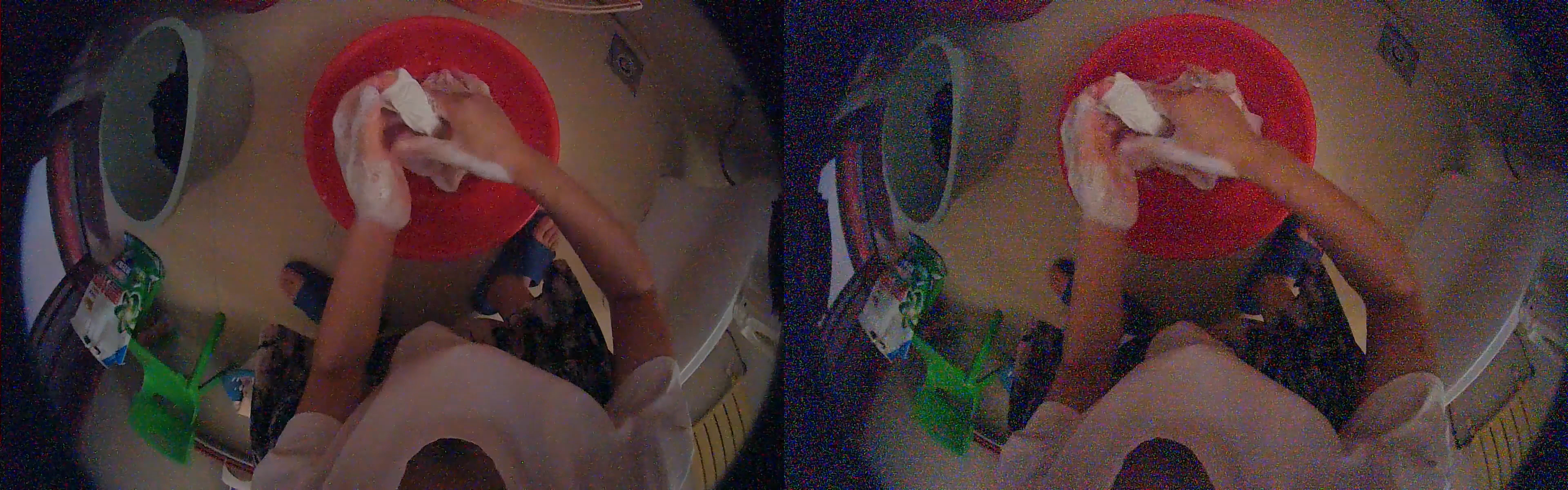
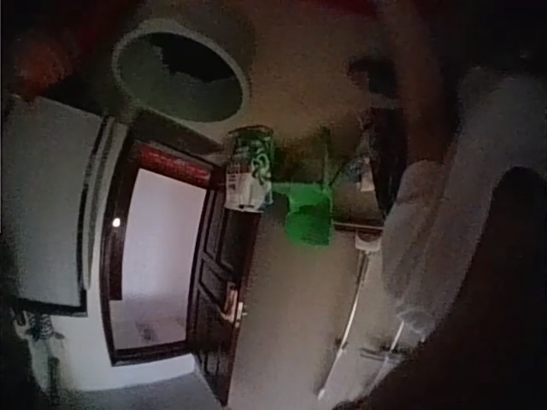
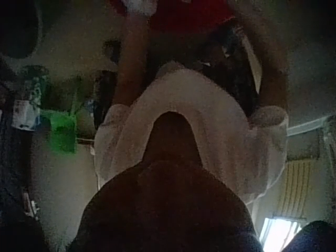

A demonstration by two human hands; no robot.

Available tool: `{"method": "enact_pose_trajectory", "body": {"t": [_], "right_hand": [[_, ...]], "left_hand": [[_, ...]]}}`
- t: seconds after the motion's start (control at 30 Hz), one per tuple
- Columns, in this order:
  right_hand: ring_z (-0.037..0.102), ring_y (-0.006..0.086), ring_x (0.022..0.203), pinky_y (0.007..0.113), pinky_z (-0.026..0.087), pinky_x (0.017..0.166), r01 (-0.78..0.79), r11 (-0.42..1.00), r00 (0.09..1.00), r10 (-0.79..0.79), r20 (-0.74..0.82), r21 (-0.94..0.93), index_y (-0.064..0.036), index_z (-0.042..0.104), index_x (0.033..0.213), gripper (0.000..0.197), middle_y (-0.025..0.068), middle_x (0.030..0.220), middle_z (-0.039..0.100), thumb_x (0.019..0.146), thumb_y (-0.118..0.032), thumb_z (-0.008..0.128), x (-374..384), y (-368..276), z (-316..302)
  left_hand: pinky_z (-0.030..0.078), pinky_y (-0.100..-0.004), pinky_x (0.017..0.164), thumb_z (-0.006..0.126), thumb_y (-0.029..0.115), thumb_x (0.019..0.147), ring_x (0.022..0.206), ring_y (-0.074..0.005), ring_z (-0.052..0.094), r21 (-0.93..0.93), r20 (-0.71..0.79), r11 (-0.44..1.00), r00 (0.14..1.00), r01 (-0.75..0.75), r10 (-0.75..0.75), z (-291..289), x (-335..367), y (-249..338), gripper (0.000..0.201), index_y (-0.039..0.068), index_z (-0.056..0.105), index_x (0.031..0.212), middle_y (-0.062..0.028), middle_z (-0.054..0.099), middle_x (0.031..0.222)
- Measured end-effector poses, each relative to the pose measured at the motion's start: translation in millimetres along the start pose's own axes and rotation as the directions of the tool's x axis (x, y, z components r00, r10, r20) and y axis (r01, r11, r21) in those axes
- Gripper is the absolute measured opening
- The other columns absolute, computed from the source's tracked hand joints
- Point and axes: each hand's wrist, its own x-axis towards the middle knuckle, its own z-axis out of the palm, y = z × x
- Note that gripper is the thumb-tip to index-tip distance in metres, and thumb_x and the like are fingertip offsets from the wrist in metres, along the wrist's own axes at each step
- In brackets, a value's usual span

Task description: The person washes laundry in a basin, repeatedly scrubbing, lathering, and stretching the soapy cloth by hand.

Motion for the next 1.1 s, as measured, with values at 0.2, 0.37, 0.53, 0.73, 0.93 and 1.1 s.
{"method": "enact_pose_trajectory", "body": {"t": [0.2, 0.37, 0.53, 0.73, 0.93, 1.1], "right_hand": [[0.054, 0.0263, 0.084, 0.036, 0.04, 0.074, 0.104, 0.686, 0.978, 0.062, -0.2, 0.721, -0.0065, 0.055, 0.086, 0.02, 0.0098, 0.085, 0.057, 0.067, -0.013, 0.058, -26, -55, 14], [0.057, 0.0242, 0.077, 0.036, 0.041, 0.076, -0.123, 0.986, 0.959, 0.147, 0.242, -0.11, -0.0057, 0.056, 0.081, 0.018, 0.0069, 0.085, 0.058, 0.066, -0.014, 0.059, -9, -32, 7], [0.058, 0.0247, 0.077, 0.038, 0.042, 0.077, -0.068, 0.881, 0.949, 0.202, -0.242, 0.468, -0.0042, 0.056, 0.084, 0.021, 0.0082, 0.084, 0.059, 0.066, -0.015, 0.059, -4, 8, 38], [0.05, 0.0217, 0.097, 0.035, 0.039, 0.082, -0.304, 0.899, 0.918, 0.189, 0.348, 0.314, -0.0038, 0.045, 0.109, 0.044, 0.0134, 0.106, 0.05, 0.073, -0.027, 0.057, 12, 42, -31], [0.05, 0.0217, 0.093, 0.034, 0.039, 0.08, -0.075, 0.843, 0.991, 0.123, -0.055, 0.533, -0.0039, 0.049, 0.099, 0.036, 0.0106, 0.09, 0.051, 0.076, -0.03, 0.056, -2, 12, -10], [0.055, 0.026, 0.082, 0.04, 0.043, 0.069, 0.07, 0.997, 0.969, -0.062, -0.239, 0.026, -0.0092, 0.057, 0.087, 0.027, 0.0102, 0.084, 0.057, 0.072, -0.031, 0.058, 0, -14, -12]], "left_hand": [[0.036, -0.0314, 0.088, 0.036, 0.022, 0.087, 0.099, -0.0215, 0.048, -0.587, 0.536, 0.785, 0.822, 0.199, 0.192, -17, 1, -28, 0.038, -0.002, 0.039, 0.117, -0.0108, 0.048, 0.112], [0.034, -0.0311, 0.091, 0.039, 0.022, 0.085, 0.103, -0.0195, 0.044, 0.285, 0.458, 0.943, 0.888, -0.171, 0.023, -11, -11, -42, 0.039, 0.003, 0.036, 0.119, -0.0082, 0.046, 0.113], [0.033, -0.0309, 0.092, 0.039, 0.028, 0.086, 0.109, -0.0175, 0.038, -0.048, 0.332, 0.996, 0.939, -0.076, 0.088, 1, -26, -44, 0.041, 0.009, 0.034, 0.122, -0.0036, 0.042, 0.117], [0.034, -0.0342, 0.091, 0.046, 0.023, 0.082, 0.107, -0.0237, 0.04, 0.691, 0.43, 0.404, 0.79, -0.599, 0.437, -3, -24, -30, 0.043, 0.006, 0.035, 0.12, -0.0088, 0.041, 0.116], [0.034, -0.0335, 0.091, 0.048, 0.009, 0.081, 0.105, -0.0256, 0.043, -0.084, -0.074, 0.967, 0.966, 0.242, -0.248, 8, -19, 8, 0.041, 0.001, 0.034, 0.119, -0.0112, 0.042, 0.113], [0.037, -0.0331, 0.087, 0.05, 0.015, 0.078, 0.101, -0.0262, 0.045, 0.633, 0.025, 0.753, 0.976, -0.182, 0.215, 9, -10, 12, 0.04, 0.001, 0.039, 0.114, -0.0121, 0.047, 0.107]]}}
